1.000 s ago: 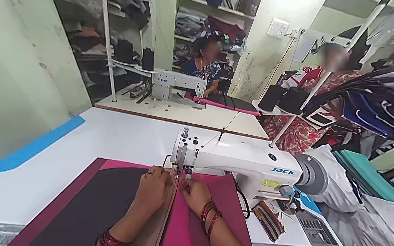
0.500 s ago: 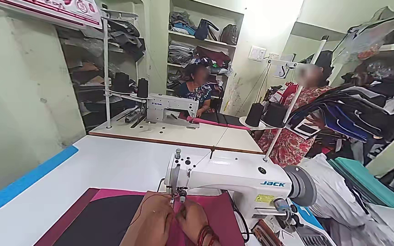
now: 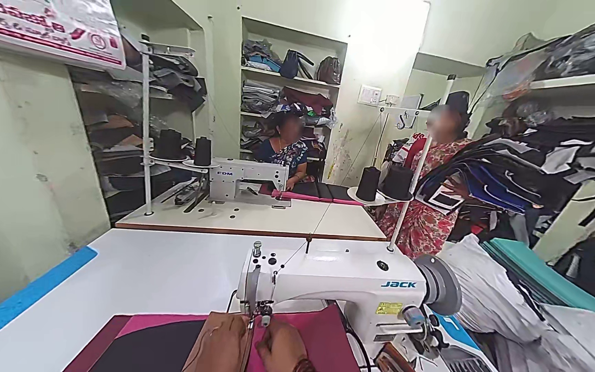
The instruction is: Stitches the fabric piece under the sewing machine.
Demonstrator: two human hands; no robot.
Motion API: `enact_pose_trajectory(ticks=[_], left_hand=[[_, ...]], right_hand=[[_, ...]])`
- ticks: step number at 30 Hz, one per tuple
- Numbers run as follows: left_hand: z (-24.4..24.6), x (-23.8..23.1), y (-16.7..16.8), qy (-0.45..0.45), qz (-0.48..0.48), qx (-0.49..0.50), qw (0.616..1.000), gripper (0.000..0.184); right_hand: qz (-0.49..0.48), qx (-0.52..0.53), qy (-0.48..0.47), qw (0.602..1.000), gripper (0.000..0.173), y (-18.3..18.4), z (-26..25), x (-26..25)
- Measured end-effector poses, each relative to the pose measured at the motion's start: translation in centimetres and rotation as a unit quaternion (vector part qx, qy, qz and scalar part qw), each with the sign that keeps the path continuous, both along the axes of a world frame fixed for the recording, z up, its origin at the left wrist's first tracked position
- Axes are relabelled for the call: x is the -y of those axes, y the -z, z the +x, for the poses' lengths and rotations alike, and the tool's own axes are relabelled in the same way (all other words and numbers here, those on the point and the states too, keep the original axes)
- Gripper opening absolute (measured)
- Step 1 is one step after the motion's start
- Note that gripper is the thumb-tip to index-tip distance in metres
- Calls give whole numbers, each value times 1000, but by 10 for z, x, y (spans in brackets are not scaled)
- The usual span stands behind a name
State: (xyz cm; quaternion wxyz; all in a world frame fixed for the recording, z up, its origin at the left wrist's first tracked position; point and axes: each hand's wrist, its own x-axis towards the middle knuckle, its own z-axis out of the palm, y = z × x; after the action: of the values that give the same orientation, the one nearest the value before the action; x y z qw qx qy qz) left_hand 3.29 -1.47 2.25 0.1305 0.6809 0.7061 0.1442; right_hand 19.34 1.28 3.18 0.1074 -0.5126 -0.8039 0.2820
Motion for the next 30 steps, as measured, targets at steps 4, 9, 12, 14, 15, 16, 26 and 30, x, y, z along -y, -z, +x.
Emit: enact_pose_trajectory(ticks=[4, 9, 12, 14, 15, 16, 26, 30], left_hand=[[3, 10, -9, -20, -10, 32, 999, 34], [-7, -18, 6, -40, -24, -30, 998, 42], [-4, -25, 14, -29, -3, -24, 999, 25], [0, -24, 15, -17, 25, -29, 999, 25], [0, -24, 15, -15, 20, -33, 999, 26], [-1, -23, 14, -13, 11, -33, 999, 27], [15, 34, -30, 75, -57, 128, 987, 33], [16, 38, -33, 147, 7, 181, 972, 28]], right_hand=[[-7, -2, 1, 1000, 35, 0, -1, 1], [0, -10, 10, 1000, 35, 1, -1, 1], [-1, -11, 6, 1000, 37, 1, -1, 1], [3, -6, 3, 1000, 37, 2, -1, 1], [4, -6, 2, 1000, 37, 3, -1, 1], [3, -6, 1, 1000, 38, 3, -1, 0], [61, -37, -64, 995, 30, 6, 1, 3], [-17, -307, 75, 949, 30, 12, 9, -5]])
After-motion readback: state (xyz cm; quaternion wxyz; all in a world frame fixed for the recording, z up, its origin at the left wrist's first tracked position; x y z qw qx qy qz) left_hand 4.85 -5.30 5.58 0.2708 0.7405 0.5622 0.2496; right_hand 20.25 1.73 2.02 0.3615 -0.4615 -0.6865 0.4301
